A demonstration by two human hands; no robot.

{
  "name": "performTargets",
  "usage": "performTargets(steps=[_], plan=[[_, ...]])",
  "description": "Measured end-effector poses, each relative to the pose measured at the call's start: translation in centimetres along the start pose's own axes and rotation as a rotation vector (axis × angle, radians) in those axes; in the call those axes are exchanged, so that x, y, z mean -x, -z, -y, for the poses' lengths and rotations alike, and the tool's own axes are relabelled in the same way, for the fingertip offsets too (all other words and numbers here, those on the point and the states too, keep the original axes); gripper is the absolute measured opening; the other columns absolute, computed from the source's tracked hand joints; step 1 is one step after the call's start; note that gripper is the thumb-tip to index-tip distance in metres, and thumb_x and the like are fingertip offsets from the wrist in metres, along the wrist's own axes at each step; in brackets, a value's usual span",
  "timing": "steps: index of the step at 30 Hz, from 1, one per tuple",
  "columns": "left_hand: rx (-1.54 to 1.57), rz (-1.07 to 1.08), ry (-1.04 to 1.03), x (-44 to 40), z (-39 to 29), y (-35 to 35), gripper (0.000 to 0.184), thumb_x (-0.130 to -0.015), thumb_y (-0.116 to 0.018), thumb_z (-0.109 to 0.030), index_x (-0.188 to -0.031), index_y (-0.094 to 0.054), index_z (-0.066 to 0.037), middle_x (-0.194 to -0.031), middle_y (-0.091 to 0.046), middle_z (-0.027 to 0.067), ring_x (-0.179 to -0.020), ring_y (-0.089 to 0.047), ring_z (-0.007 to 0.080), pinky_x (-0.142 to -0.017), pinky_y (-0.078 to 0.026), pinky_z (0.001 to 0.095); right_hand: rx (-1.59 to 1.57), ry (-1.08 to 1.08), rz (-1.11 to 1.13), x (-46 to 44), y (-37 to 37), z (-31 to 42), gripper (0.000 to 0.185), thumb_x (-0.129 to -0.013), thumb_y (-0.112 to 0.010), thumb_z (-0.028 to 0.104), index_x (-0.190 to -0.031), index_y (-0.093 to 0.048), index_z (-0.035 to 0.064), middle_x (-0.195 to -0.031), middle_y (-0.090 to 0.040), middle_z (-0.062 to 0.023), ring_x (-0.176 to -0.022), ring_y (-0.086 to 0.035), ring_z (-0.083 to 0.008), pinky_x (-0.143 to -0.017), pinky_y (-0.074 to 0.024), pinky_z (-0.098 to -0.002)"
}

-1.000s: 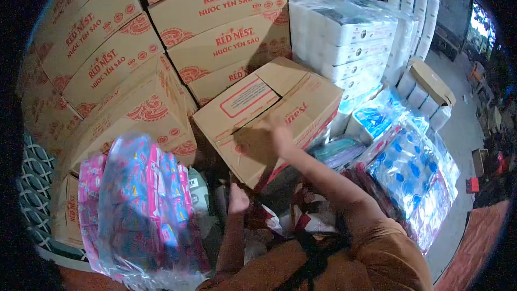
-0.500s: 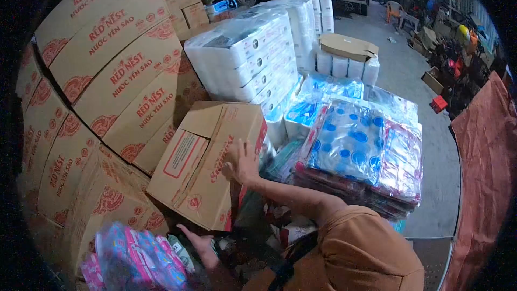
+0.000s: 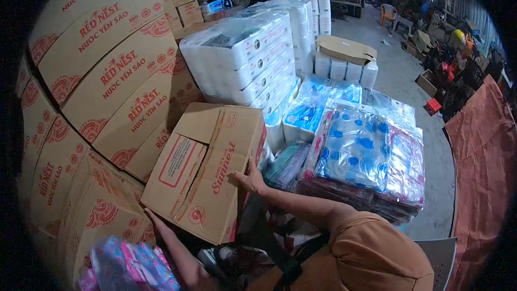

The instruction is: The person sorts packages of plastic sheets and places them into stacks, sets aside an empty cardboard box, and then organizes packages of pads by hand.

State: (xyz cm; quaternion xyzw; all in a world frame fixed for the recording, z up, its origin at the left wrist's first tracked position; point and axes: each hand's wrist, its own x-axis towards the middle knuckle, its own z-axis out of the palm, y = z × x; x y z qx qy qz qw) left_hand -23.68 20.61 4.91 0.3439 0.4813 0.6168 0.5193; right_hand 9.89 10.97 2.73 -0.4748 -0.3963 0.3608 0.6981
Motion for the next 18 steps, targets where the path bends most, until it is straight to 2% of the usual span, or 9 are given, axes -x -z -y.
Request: performTargets(steps=[3,6,10,13,15,16,17,18], plan=[[0.161,0.040,0.052,0.5,-1.4,-2.0,0.077,-0.077,-0.028,-0.065,-0.130,-0.023,-0.009,-0.133,-0.025,0.0098,-0.120,-0.027,0.0272,-0.098,-0.023,0.0415,-0.096,-0.072,-0.005,0.0,-0.2,0.2,0.056,-0.076,-0.057,0.006,-0.123,-0.025,0.0060,-0.107,-0.049,-0.0107,-0.095,-0.051,-0.0197,-0.082,-0.0428,-0.0308],[0.171,0.055,0.038,-0.6,-2.0,-2.6,0.077,-0.077,-0.027,-0.065,-0.130,-0.023,-0.009,-0.133,-0.025,0.0099,-0.120,-0.027,0.0274,-0.098,-0.023,0.0417,-0.139,-0.133,0.027,0.4,0.1,1.7,0.054,-0.077,-0.056,0.007,-0.121,-0.024,0.0026,-0.110,-0.045,-0.0120,-0.101,-0.046,-0.0188,-0.085,-0.0391,-0.0301],[0.167,0.061,-0.001,-1.0,-2.3,-3.1,0.077,-0.077,-0.027,-0.065,-0.130,-0.023,-0.009,-0.133,-0.026,0.0101,-0.120,-0.028,0.0275,-0.098,-0.023,0.0419,-0.155,-0.112,0.029,0.7,0.5,2.1,0.056,-0.077,-0.055,0.005,-0.123,-0.023,0.0036,-0.108,-0.047,-0.0107,-0.099,-0.047,-0.0178,-0.085,-0.0392,-0.0293],[0.187,0.024,0.009,1.1,-1.3,-2.8,0.077,-0.077,-0.026,-0.065,-0.130,-0.024,-0.009,-0.133,-0.026,0.0102,-0.120,-0.028,0.0276,-0.098,-0.023,0.0420,-0.261,-0.213,0.003,1.8,1.0,2.3,0.053,-0.079,-0.053,0.010,-0.123,-0.024,0.0043,-0.108,-0.047,-0.0098,-0.100,-0.047,-0.0157,-0.084,-0.0393,-0.0282],[0.210,-0.016,0.024,3.2,-0.4,-2.4,0.077,-0.077,-0.026,-0.065,-0.130,-0.024,-0.009,-0.133,-0.026,0.0103,-0.120,-0.028,0.0277,-0.098,-0.023,0.0421,-0.341,-0.118,-0.163,2.0,1.8,0.9,0.047,-0.082,-0.050,0.016,-0.122,-0.029,0.0045,-0.101,-0.049,-0.0063,-0.093,-0.047,-0.0131,-0.079,-0.0403,-0.0262],[0.221,-0.036,0.039,4.4,0.1,-2.3,0.077,-0.077,-0.026,-0.065,-0.130,-0.024,-0.009,-0.133,-0.026,0.0104,-0.120,-0.028,0.0277,-0.098,-0.023,0.0422,-0.344,-0.135,-0.210,2.2,1.6,1.3,0.040,-0.084,-0.046,0.025,-0.117,-0.038,0.0043,-0.093,-0.048,-0.0030,-0.082,-0.046,-0.0116,-0.073,-0.0394,-0.0238],[0.233,-0.058,0.052,5.6,0.7,-2.2,0.077,-0.077,-0.026,-0.065,-0.130,-0.024,-0.009,-0.133,-0.026,0.0104,-0.120,-0.028,0.0278,-0.098,-0.024,0.0422,-0.345,-0.140,-0.211,2.3,1.8,1.8,0.040,-0.084,-0.046,0.025,-0.117,-0.038,0.0043,-0.093,-0.048,-0.0030,-0.082,-0.046,-0.0116,-0.073,-0.0394,-0.0238],[0.243,-0.076,0.066,6.6,1.1,-2.0,0.077,-0.077,-0.026,-0.065,-0.130,-0.024,-0.009,-0.133,-0.026,0.0105,-0.120,-0.028,0.0278,-0.098,-0.024,0.0423,-0.341,-0.234,-0.243,2.3,2.0,2.5,0.040,-0.085,-0.043,0.029,-0.115,-0.039,0.0046,-0.090,-0.047,-0.0021,-0.079,-0.045,-0.0115,-0.073,-0.0388,-0.0239]])
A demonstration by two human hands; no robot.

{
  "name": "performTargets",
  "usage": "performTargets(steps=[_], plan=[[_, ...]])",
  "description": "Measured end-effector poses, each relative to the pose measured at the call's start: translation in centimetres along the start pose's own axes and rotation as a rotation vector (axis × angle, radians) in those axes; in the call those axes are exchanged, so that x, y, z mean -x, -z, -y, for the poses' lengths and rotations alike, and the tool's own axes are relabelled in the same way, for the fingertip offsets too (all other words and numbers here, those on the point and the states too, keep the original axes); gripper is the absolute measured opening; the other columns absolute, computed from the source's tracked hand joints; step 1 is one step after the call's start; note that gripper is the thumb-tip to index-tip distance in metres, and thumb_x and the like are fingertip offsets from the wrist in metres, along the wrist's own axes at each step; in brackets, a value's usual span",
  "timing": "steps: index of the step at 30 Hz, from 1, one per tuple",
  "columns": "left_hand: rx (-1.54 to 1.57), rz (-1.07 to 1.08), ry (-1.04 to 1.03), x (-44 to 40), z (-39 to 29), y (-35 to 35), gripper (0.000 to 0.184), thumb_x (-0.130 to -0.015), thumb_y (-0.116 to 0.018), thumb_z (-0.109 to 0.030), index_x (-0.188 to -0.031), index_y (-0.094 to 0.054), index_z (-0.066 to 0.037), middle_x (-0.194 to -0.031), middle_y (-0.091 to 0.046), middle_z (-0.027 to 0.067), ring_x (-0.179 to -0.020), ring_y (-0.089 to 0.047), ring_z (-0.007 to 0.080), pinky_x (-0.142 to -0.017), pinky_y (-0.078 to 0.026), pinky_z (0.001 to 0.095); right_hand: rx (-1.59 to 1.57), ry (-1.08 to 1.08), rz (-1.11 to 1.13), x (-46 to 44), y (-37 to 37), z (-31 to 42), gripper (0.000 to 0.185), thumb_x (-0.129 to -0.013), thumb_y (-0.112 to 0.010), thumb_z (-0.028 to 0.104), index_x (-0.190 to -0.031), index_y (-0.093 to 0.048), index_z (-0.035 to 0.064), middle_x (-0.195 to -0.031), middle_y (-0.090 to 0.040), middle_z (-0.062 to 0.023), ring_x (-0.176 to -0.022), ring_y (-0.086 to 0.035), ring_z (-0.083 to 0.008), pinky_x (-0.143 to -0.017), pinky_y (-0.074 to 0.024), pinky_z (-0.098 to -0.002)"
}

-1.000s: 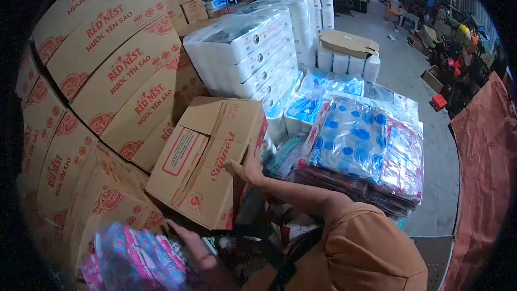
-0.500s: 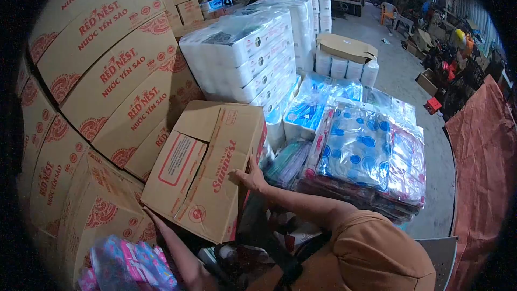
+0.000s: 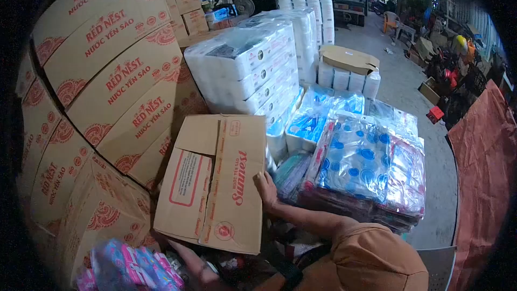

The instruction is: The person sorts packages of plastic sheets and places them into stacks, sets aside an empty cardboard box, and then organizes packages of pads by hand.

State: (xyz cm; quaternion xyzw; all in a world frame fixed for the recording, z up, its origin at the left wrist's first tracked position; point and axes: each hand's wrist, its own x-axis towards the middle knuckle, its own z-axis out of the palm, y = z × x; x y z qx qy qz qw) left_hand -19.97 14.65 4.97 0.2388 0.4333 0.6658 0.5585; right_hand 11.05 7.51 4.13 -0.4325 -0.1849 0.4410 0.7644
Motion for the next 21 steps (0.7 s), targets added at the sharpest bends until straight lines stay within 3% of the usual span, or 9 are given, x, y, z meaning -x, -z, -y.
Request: performTargets(steps=[2,4,8,12,14,17,21], plan=[[0.017,-0.029,0.003,1.7,0.8,0.3,0.077,-0.077,-0.025,-0.065,-0.130,-0.024,-0.009,-0.132,-0.027,0.0105,-0.119,-0.029,0.0279,-0.098,-0.024,0.0424,-0.003,-0.083,-0.054,-0.9,0.8,-0.4,0.040,-0.086,-0.040,0.034,-0.114,-0.041,0.0049,-0.087,-0.046,-0.0012,-0.076,-0.043,-0.0115,-0.072,-0.0383,-0.0240],[0.038,-0.050,-0.007,3.3,1.2,0.5,0.077,-0.077,-0.025,-0.065,-0.130,-0.024,-0.009,-0.132,-0.027,0.0106,-0.119,-0.029,0.0280,-0.098,-0.024,0.0425,-0.026,-0.139,0.056,-3.6,2.7,-2.6,0.051,-0.084,-0.034,0.044,-0.119,-0.040,0.0065,-0.103,-0.050,-0.0059,-0.091,-0.047,-0.0171,-0.079,-0.0389,-0.0310],[0.129,0.048,-0.048,4.3,0.8,0.5,0.077,-0.077,-0.024,-0.065,-0.130,-0.025,-0.009,-0.132,-0.027,0.0108,-0.119,-0.029,0.0281,-0.098,-0.024,0.0427,-0.046,-0.154,0.018,-3.7,2.6,0.3,0.053,-0.085,-0.034,0.045,-0.117,-0.040,0.0044,-0.104,-0.050,-0.0068,-0.092,-0.048,-0.0179,-0.078,-0.0394,-0.0319],[0.765,1.026,0.027,4.0,-0.4,1.7,0.073,-0.080,-0.024,-0.062,-0.127,-0.028,-0.007,-0.130,-0.031,0.0126,-0.116,-0.034,0.0286,-0.096,-0.028,0.0407,-0.210,-0.178,0.204,-5.1,3.3,0.3,0.053,-0.084,-0.037,0.044,-0.120,-0.037,0.0049,-0.105,-0.049,-0.0076,-0.093,-0.048,-0.0172,-0.080,-0.0398,-0.0301],[0.064,-0.104,-0.197,8.9,-2.8,-4.5,0.072,-0.080,-0.026,-0.060,-0.127,-0.029,-0.005,-0.129,-0.032,0.0138,-0.115,-0.035,0.0288,-0.096,-0.029,0.0408,-0.222,-0.163,0.238,-2.9,1.6,4.4,0.050,-0.082,-0.046,0.038,-0.119,-0.038,0.0057,-0.100,-0.051,-0.0072,-0.092,-0.049,-0.0158,-0.078,-0.0418,-0.0299],[0.082,-0.129,-0.263,11.1,-3.6,-5.6,0.069,-0.082,-0.028,-0.057,-0.125,-0.031,-0.004,-0.128,-0.033,0.0145,-0.115,-0.035,0.0289,-0.095,-0.030,0.0405,-0.208,-0.251,0.397,-1.1,2.0,7.1,0.038,-0.081,-0.046,0.022,-0.115,-0.038,0.0075,-0.099,-0.050,-0.0057,-0.090,-0.050,-0.0163,-0.076,-0.0447,-0.0312],[0.036,-0.093,-0.406,11.0,-4.5,-4.0,0.065,-0.083,-0.030,-0.054,-0.124,-0.033,-0.004,-0.126,-0.035,0.0141,-0.113,-0.038,0.0280,-0.094,-0.033,0.0384,-0.300,-0.291,0.248,0.7,1.7,7.2,0.037,-0.080,-0.048,0.027,-0.108,-0.045,0.0036,-0.104,-0.051,-0.0078,-0.096,-0.049,-0.0187,-0.083,-0.0405,-0.0334]])
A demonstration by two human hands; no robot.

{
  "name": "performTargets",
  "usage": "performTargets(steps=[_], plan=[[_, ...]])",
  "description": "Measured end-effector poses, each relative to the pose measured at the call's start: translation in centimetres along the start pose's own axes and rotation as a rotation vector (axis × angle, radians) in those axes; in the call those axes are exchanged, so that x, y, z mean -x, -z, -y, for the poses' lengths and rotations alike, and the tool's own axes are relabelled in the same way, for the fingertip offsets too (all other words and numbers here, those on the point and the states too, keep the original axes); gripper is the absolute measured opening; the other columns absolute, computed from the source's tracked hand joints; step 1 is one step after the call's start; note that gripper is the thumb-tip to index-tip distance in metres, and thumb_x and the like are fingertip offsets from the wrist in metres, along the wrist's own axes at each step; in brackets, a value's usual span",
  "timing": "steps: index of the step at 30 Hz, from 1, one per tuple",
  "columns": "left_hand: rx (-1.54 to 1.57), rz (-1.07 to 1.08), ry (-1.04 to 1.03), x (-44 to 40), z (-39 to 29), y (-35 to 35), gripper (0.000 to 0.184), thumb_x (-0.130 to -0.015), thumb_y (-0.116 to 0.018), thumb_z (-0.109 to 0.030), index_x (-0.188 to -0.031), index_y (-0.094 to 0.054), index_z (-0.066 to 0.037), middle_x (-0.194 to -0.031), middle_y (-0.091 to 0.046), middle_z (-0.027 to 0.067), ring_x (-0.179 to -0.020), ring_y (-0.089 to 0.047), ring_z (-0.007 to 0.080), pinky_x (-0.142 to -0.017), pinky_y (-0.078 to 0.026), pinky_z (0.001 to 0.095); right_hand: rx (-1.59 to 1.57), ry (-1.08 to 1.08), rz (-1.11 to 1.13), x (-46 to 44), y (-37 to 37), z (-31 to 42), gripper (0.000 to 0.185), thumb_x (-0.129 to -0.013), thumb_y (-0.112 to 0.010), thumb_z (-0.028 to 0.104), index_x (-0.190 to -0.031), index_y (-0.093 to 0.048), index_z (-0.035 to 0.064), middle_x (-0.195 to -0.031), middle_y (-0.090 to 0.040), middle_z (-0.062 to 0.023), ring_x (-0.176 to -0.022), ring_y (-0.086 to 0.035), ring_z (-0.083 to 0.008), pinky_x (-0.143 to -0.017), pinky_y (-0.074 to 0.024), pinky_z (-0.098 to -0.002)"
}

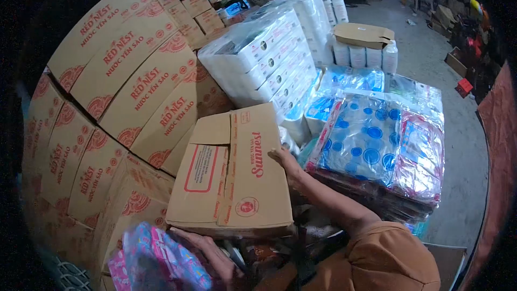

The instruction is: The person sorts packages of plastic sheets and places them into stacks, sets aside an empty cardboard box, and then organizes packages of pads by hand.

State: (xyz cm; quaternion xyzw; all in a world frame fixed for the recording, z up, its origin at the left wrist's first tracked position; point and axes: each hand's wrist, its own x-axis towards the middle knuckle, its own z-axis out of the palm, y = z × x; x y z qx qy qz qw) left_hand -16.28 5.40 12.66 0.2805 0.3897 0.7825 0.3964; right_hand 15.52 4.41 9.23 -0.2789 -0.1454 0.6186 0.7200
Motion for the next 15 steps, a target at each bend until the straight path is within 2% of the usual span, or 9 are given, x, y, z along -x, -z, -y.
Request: performTargets(steps=[1,5,7,13,15], plan=[[0.040,0.063,-0.043,0.2,-0.7,-0.1,0.064,-0.084,-0.030,-0.053,-0.124,-0.033,-0.003,-0.126,-0.035,0.0142,-0.112,-0.039,0.0276,-0.093,-0.034,0.0380,-0.005,-0.008,0.008,0.3,-0.3,0.0,0.037,-0.080,-0.048,0.027,-0.108,-0.045,0.0036,-0.104,-0.051,-0.0078,-0.096,-0.049,-0.0187,-0.083,-0.0405,-0.0334],[-0.029,0.022,-0.131,1.4,-5.3,-1.3,0.062,-0.085,-0.029,-0.051,-0.124,-0.032,-0.003,-0.126,-0.035,0.0144,-0.111,-0.040,0.0274,-0.093,-0.035,0.0382,-0.091,-0.031,0.129,1.5,-2.2,0.1,0.039,-0.080,-0.047,0.026,-0.112,-0.042,0.0039,-0.108,-0.049,-0.0085,-0.097,-0.048,-0.0199,-0.083,-0.0404,-0.0335],[0.070,0.025,-0.135,2.6,-7.4,-2.3,0.061,-0.085,-0.030,-0.050,-0.124,-0.032,-0.003,-0.126,-0.035,0.0142,-0.112,-0.039,0.0273,-0.093,-0.035,0.0380,-0.098,-0.018,0.184,2.5,-3.9,1.2,0.040,-0.080,-0.047,0.026,-0.113,-0.042,0.0039,-0.109,-0.048,-0.0089,-0.097,-0.048,-0.0202,-0.083,-0.0407,-0.0338],[0.095,0.072,-0.302,5.5,-10.7,-4.9,0.060,-0.085,-0.028,-0.050,-0.125,-0.033,-0.006,-0.124,-0.037,0.0138,-0.110,-0.041,0.0275,-0.092,-0.035,0.0383,0.041,0.106,0.258,5.0,-8.5,5.4,0.048,-0.080,-0.045,0.027,-0.121,-0.033,0.0043,-0.111,-0.046,-0.0093,-0.098,-0.047,-0.0195,-0.083,-0.0402,-0.0328],[0.125,0.106,-0.331,5.5,-11.1,-5.5,0.060,-0.085,-0.028,-0.050,-0.125,-0.033,-0.006,-0.124,-0.038,0.0137,-0.110,-0.041,0.0274,-0.092,-0.035,0.0384,0.069,0.217,0.293,6.0,-10.0,7.0,0.052,-0.080,-0.046,0.028,-0.123,-0.029,0.0044,-0.111,-0.045,-0.0089,-0.098,-0.047,-0.0179,-0.083,-0.0399,-0.0316]])
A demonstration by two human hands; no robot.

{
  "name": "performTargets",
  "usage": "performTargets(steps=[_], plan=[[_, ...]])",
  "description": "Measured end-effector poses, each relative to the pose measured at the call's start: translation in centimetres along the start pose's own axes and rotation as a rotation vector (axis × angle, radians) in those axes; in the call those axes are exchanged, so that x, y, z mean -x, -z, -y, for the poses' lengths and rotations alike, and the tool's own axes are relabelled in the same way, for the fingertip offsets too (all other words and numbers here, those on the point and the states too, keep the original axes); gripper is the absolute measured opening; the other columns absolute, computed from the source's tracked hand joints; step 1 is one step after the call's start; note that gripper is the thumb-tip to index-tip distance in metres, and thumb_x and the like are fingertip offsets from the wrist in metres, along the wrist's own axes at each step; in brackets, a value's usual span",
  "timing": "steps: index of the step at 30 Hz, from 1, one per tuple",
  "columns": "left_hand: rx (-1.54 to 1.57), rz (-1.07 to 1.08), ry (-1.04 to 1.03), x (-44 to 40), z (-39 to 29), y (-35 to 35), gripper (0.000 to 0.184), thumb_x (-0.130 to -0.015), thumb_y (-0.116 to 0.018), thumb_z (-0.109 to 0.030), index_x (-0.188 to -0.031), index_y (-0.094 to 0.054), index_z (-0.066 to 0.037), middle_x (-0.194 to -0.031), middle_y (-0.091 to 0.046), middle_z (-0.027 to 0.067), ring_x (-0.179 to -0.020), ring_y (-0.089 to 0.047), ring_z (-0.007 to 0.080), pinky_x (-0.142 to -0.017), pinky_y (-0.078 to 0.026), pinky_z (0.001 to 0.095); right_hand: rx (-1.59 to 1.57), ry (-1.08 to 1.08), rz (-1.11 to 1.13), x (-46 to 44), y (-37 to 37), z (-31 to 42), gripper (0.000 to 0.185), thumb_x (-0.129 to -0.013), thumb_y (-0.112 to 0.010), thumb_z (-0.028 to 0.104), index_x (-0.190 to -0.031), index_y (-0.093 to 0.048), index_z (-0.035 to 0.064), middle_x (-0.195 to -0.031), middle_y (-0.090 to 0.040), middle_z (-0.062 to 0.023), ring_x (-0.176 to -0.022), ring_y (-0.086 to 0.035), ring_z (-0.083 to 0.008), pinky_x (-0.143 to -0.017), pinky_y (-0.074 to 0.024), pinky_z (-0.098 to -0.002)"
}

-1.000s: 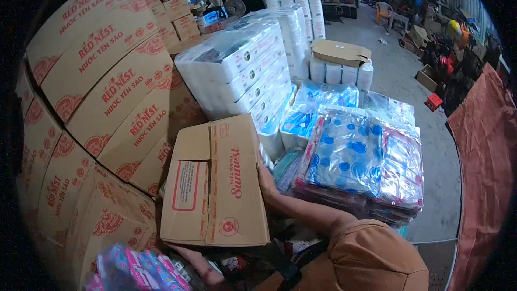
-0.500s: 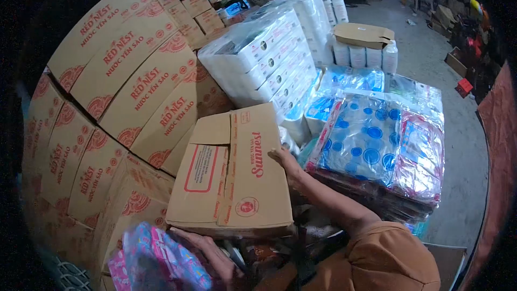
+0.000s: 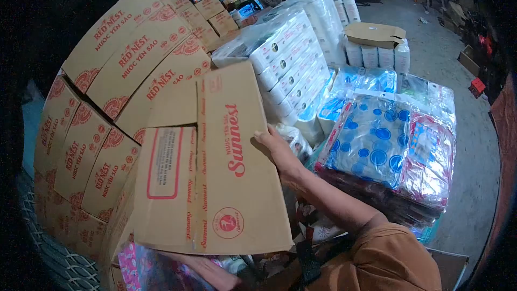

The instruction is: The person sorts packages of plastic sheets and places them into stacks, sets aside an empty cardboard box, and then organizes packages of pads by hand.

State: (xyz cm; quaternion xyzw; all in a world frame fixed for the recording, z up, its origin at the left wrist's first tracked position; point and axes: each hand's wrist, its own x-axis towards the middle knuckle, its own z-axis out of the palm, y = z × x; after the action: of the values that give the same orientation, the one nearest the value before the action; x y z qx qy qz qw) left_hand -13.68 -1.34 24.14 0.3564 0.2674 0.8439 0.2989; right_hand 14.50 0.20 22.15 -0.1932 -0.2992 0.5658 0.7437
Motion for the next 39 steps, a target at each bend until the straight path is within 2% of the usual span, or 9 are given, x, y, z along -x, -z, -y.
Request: performTargets(steps=[12,16,20,22,24,27,31,38,39], plan=[[0.385,0.377,0.032,-6.8,5.5,-7.9,0.059,-0.084,-0.027,-0.050,-0.124,-0.034,-0.007,-0.122,-0.040,0.0136,-0.108,-0.043,0.0271,-0.091,-0.035,0.0387,0.295,0.324,0.025,-5.7,-6.2,13.6,0.042,-0.079,-0.047,0.027,-0.112,-0.042,0.0010,-0.096,-0.054,-0.0093,-0.083,-0.054,-0.0147,-0.073,-0.0444,-0.0284],[0.470,0.275,0.339,-4.2,3.6,-19.4,0.062,-0.085,-0.026,-0.050,-0.126,-0.029,-0.005,-0.127,-0.033,0.0119,-0.117,-0.030,0.0250,-0.097,-0.025,0.0382,0.309,0.368,0.200,-18.4,-3.8,19.5,0.044,-0.079,-0.049,0.037,-0.103,-0.052,-0.0006,-0.085,-0.059,-0.0086,-0.076,-0.057,-0.0136,-0.070,-0.0450,-0.0259],[-0.010,0.175,-0.022,-8.2,15.1,-24.0,0.055,-0.083,-0.045,-0.039,-0.122,-0.032,-0.002,-0.120,-0.038,0.0099,-0.111,-0.036,0.0229,-0.095,-0.026,0.0341,0.509,0.429,-0.007,-22.5,-1.5,24.5,0.053,-0.078,-0.050,0.045,-0.107,-0.051,0.0008,-0.103,-0.053,-0.0137,-0.095,-0.051,-0.0204,-0.075,-0.0423,-0.0309],[-0.317,0.555,-0.111,-8.9,18.0,-24.8,0.055,-0.080,-0.053,-0.034,-0.117,-0.033,0.001,-0.119,-0.039,0.0126,-0.108,-0.038,0.0234,-0.091,-0.028,0.0341,0.832,0.313,-0.219,-20.8,-0.9,25.8,0.051,-0.078,-0.052,0.043,-0.106,-0.052,0.0006,-0.107,-0.050,-0.0156,-0.099,-0.047,-0.0212,-0.076,-0.0407,-0.0325],[-0.575,0.509,0.018,-8.3,21.6,-25.1,0.055,-0.075,-0.058,-0.036,-0.110,-0.037,0.001,-0.111,-0.042,0.0140,-0.102,-0.041,0.0223,-0.087,-0.031,0.0337,0.975,0.279,-0.290,-23.8,2.3,25.9,0.050,-0.077,-0.054,0.041,-0.105,-0.051,-0.0015,-0.100,-0.052,-0.0155,-0.090,-0.050,-0.0198,-0.075,-0.0407,-0.0308],[-0.569,0.502,-0.048,-7.3,20.6,-25.5,0.057,-0.069,-0.065,-0.036,-0.104,-0.039,0.000,-0.101,-0.045,0.0138,-0.093,-0.045,0.0213,-0.082,-0.035,0.0331,0.962,0.486,-0.363,-27.1,7.3,24.8,0.053,-0.071,-0.059,0.045,-0.092,-0.058,-0.0029,-0.078,-0.059,-0.0082,-0.070,-0.054,-0.0185,-0.062,-0.0420,-0.0290],[-0.632,0.551,-0.073,-8.3,19.9,-26.6,0.053,-0.065,-0.069,-0.030,-0.096,-0.041,0.002,-0.092,-0.048,0.0125,-0.085,-0.048,0.0220,-0.075,-0.038,0.0331,0.857,0.629,-0.401,-23.8,4.1,23.3,0.061,-0.070,-0.060,0.037,-0.107,-0.046,-0.0084,-0.084,-0.058,-0.0133,-0.068,-0.056,-0.0194,-0.062,-0.0440,-0.0306],[-0.641,0.669,-0.134,-8.4,22.0,-29.9,0.043,-0.066,-0.067,-0.024,-0.087,-0.039,-0.001,-0.085,-0.050,0.0132,-0.077,-0.050,0.0236,-0.069,-0.040,0.0350,1.390,0.927,-0.448,-31.0,6.3,26.3,0.056,-0.070,-0.064,0.024,-0.117,-0.039,0.0075,-0.103,-0.049,-0.0222,-0.083,-0.055,-0.0279,-0.064,-0.0472,-0.0391],[-0.599,0.722,-0.122,-7.4,21.4,-30.5,0.041,-0.067,-0.067,-0.024,-0.087,-0.038,-0.002,-0.085,-0.050,0.0143,-0.078,-0.051,0.0252,-0.069,-0.040,0.0364,1.653,0.953,-0.650,-31.6,7.1,26.0,0.055,-0.070,-0.063,0.024,-0.117,-0.039,0.0081,-0.104,-0.047,-0.0223,-0.085,-0.054,-0.0310,-0.066,-0.0459,-0.0413]])
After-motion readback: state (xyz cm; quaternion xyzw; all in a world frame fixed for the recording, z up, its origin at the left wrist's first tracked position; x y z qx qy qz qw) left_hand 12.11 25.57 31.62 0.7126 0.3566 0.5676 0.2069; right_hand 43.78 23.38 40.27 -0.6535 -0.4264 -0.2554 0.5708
